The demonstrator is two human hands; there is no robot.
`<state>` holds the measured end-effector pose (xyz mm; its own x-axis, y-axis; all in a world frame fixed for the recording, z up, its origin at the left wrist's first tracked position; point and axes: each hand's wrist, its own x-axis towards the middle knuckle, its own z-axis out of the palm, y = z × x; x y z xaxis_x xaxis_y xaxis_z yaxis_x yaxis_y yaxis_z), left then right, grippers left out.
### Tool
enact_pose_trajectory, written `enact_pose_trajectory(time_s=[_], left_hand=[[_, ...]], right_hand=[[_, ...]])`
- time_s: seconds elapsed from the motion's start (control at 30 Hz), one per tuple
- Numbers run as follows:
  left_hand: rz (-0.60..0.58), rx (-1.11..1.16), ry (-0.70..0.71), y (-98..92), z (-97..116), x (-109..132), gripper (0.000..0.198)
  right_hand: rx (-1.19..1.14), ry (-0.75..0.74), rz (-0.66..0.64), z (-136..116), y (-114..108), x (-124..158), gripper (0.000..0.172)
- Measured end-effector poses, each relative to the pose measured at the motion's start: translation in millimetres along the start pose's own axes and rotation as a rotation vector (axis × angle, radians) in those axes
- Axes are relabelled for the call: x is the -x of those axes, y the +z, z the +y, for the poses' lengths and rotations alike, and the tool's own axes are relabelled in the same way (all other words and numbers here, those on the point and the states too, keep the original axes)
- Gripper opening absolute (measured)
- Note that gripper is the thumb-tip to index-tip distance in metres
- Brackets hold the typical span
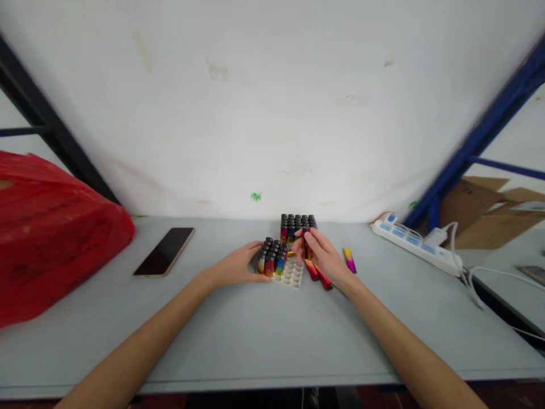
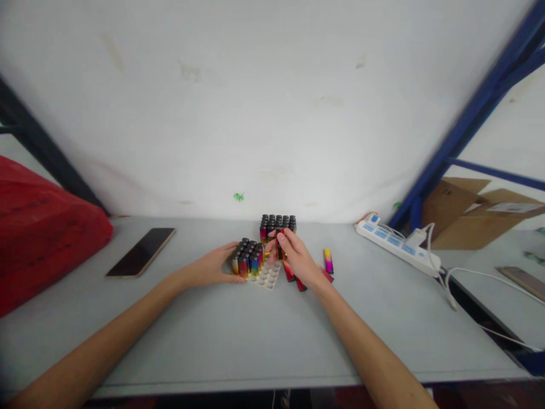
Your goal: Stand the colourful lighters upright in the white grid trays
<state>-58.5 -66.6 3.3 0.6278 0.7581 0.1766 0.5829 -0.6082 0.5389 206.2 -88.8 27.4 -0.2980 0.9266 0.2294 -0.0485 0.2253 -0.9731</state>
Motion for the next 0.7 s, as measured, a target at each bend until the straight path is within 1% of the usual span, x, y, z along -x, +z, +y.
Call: enact_pose_trajectory(time_s=[0.13, 0.2, 0.33, 0.43, 0.57, 0.7], left_hand=[[0.000, 0.009, 0.002, -0.2, 2, 0, 0.089], [-0.002, 0.006, -0.011, -0.4, 2, 0, 0.090], [-0.006, 0.003, -0.009, -1.6, 5, 0, 0.088], [-0.008, 0.008, -0.001, -2.8, 7, 0, 0.086], [-0.007, 0.007, 0.004, -3.0, 7, 0, 0.087], [-0.003, 0.000, -0.011, -2.0, 5, 0, 0.090]], right_hand=[[0.016, 0.029, 0.004, 8, 5, 1, 0.043], [0.062, 0.040, 0.024, 11, 6, 2, 0.044], [0.270, -0.019, 0.125, 15, 10, 5, 0.051], [0.408, -0.074, 0.151, 18, 12, 7, 0.054], [0.497, -0.142, 0.122, 19, 14, 8, 0.048], [0.549, -0.155, 0.120, 19, 14, 8, 0.041]])
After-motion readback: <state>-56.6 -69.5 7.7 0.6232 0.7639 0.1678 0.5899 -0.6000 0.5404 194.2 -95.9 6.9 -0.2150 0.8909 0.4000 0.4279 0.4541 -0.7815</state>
